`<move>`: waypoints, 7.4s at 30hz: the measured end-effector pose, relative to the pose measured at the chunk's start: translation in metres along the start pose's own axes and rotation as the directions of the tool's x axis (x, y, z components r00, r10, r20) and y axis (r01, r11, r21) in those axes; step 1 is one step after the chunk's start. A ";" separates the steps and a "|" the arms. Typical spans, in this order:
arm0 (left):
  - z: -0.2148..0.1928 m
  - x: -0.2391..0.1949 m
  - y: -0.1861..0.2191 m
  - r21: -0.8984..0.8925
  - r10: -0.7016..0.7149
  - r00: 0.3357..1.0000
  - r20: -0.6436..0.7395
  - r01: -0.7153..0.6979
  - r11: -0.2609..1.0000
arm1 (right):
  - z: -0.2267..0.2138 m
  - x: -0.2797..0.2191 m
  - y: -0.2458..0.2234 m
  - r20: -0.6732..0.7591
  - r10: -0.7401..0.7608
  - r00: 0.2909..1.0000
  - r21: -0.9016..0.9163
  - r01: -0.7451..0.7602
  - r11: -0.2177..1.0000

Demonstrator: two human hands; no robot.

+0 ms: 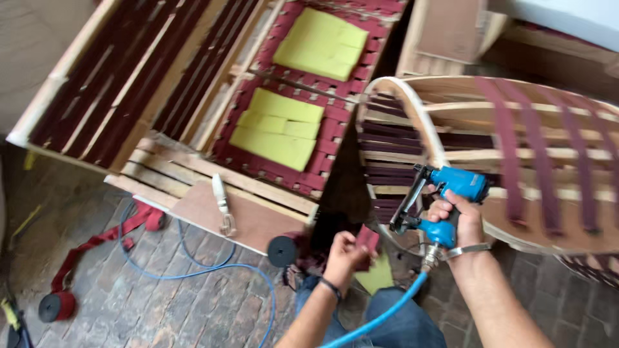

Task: The person attaches maroon fabric straps to a wooden chair frame using a pneumatic staple gun. They repeatedly position straps across the frame, staple them in place, and trim excess material with scissors. The person also reloads the staple gun from a nearby container during the process.

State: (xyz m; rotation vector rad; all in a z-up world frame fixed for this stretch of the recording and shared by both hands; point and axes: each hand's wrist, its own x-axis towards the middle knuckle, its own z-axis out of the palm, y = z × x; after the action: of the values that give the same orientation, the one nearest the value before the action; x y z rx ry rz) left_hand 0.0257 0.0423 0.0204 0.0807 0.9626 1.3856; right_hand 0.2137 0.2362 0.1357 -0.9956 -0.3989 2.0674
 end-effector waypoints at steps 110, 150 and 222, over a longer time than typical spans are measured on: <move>0.260 0.312 0.091 0.823 0.485 0.737 0.471 -0.565 0.060 | 0.011 0.176 -0.255 -0.413 -0.112 0.904 -0.810 -0.309 0.499; 0.246 0.390 0.126 0.984 0.324 0.931 0.167 -0.139 -0.107 | -0.016 0.166 -0.194 -0.556 -0.387 0.736 -0.665 -0.114 0.738; 0.170 0.052 -0.064 0.939 0.082 0.976 0.202 -0.217 0.268 | -0.170 -0.046 -0.105 -0.451 -0.272 0.850 -0.476 0.029 0.879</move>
State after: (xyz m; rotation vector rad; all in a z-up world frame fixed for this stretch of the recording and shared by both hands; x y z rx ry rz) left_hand 0.1736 0.1510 0.0643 1.2238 1.6261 0.7166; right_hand 0.4157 0.2587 0.1098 -1.6786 -0.6742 1.5029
